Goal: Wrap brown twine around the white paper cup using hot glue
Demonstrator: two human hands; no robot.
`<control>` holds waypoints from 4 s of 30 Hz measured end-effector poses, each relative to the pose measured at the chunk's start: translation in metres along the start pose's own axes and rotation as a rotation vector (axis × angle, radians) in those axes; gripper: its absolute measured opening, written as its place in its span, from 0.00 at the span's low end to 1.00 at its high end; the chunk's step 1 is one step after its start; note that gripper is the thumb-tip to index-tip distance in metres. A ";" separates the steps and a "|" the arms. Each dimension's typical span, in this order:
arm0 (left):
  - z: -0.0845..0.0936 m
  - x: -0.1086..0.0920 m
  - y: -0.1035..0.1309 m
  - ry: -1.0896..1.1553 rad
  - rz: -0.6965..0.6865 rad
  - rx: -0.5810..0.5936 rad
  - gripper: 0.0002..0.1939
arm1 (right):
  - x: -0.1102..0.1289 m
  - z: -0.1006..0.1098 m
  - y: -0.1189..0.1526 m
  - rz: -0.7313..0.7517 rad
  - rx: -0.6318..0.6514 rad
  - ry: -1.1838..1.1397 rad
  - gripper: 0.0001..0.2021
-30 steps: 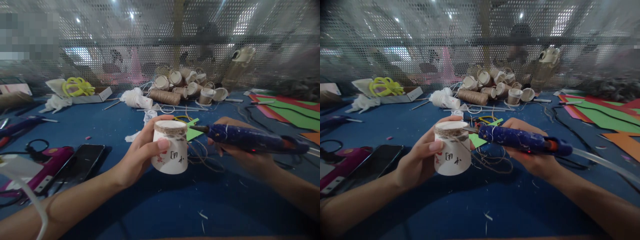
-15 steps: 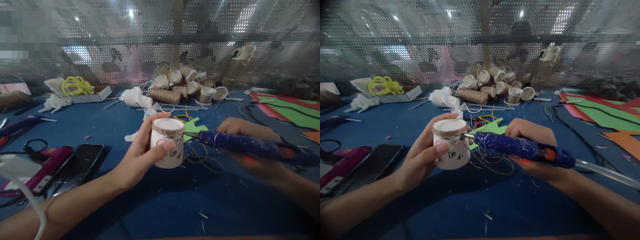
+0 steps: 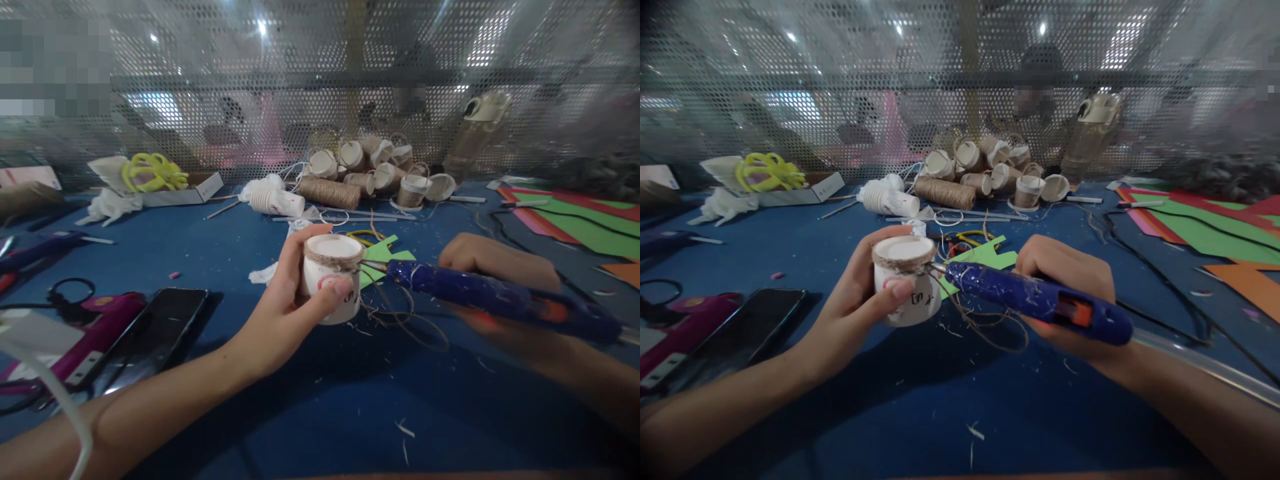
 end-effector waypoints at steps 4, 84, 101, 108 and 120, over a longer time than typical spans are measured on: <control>-0.001 0.000 0.001 -0.010 -0.008 0.005 0.26 | -0.002 0.000 0.001 -0.003 -0.016 0.002 0.12; -0.007 0.015 -0.003 0.011 0.120 0.091 0.28 | 0.006 -0.014 0.005 -0.021 0.168 -0.008 0.09; -0.007 0.011 -0.001 0.108 0.076 0.103 0.28 | -0.001 -0.002 0.003 -0.042 -0.003 0.048 0.12; -0.007 0.013 -0.001 0.052 0.109 0.091 0.27 | 0.005 -0.003 0.003 -0.038 0.069 0.032 0.12; -0.003 0.011 -0.002 0.035 0.091 0.068 0.30 | 0.000 -0.001 0.005 -0.039 -0.018 0.033 0.13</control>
Point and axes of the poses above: each hand's wrist, its own y-axis away from the middle knuckle, its own z-axis out of the back of the hand, x = y × z, the point moved 10 cm from there along -y, towards the middle knuckle, and after that the axes turned 5 degrees about x, right-handed, at the moved point
